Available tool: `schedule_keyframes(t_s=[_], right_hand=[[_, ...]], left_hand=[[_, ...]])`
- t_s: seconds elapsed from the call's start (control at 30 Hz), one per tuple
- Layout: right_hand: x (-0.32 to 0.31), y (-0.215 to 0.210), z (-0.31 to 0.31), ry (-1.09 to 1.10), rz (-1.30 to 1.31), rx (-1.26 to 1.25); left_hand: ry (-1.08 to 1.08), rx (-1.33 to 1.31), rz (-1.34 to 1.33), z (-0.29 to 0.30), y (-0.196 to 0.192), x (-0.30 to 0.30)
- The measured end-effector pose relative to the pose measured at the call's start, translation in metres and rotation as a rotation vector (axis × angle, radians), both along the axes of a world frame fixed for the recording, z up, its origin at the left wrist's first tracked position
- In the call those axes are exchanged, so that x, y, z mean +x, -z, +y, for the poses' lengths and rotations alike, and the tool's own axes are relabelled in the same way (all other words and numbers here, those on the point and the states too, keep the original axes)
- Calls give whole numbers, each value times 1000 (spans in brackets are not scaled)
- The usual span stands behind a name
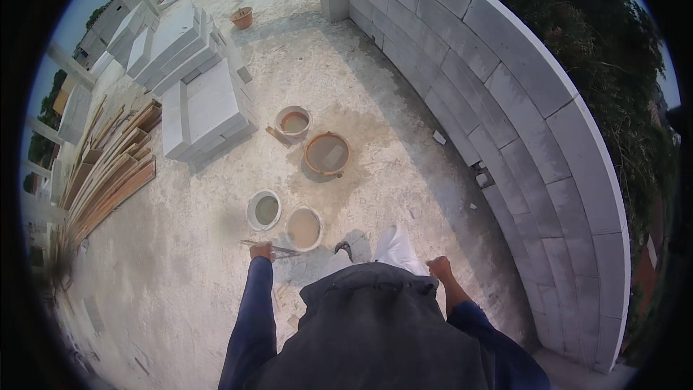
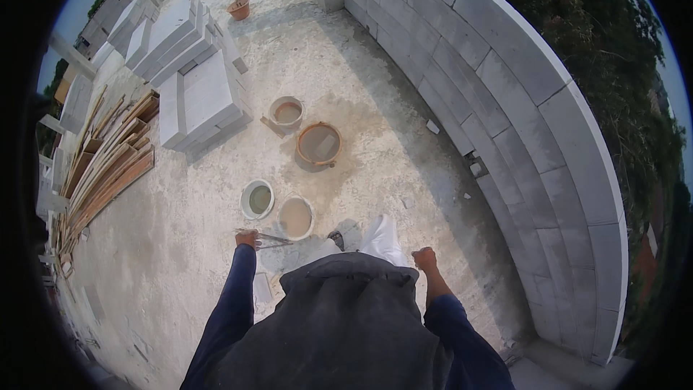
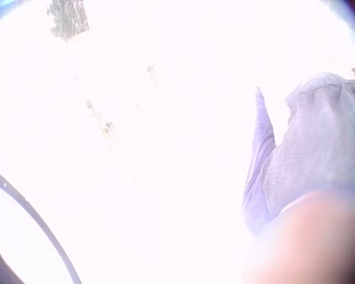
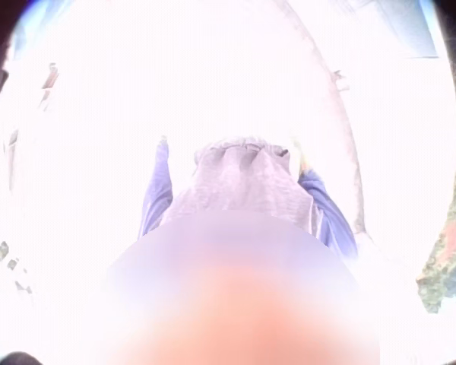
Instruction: The person scoops mortar from a bucket with a trowel and applies it to the joints between white blocks on a low wall. They smooth the mortar along the joints and then use a tape measure to measure the wall length.
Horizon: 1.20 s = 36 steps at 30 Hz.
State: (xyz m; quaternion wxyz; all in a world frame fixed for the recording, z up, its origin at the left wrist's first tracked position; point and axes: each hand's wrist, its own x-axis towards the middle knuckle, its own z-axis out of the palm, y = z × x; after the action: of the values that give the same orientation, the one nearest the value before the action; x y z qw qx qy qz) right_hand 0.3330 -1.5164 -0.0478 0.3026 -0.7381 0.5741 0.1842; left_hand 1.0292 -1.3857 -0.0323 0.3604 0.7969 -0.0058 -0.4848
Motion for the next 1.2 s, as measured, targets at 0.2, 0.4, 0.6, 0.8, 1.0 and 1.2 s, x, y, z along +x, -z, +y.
schedule_keyframes(t_s=[0.2, 0.4, 0.6, 0.8, 1.0, 1.2], right_hand=[[-24, 18, 60, 606, -281, -45], [17, 26, -30, 1587, -540, 160], [24, -1, -308, 1020, -648, 231], [-7, -50, -583, 823, -384, -24], [-12, -147, -749, 791, -803, -306], [100, -132, -718, 437, -877, -68]], left_hand=[[322, 316, -547, -102, 20, 27], [619, 386, -329, -267, -11, -125], [891, -35, -70, -397, -82, -264], [790, -58, -357, -474, -108, -289], [599, 69, -461, -479, -86, -236], [264, 359, -405, -426, -39, -194]])
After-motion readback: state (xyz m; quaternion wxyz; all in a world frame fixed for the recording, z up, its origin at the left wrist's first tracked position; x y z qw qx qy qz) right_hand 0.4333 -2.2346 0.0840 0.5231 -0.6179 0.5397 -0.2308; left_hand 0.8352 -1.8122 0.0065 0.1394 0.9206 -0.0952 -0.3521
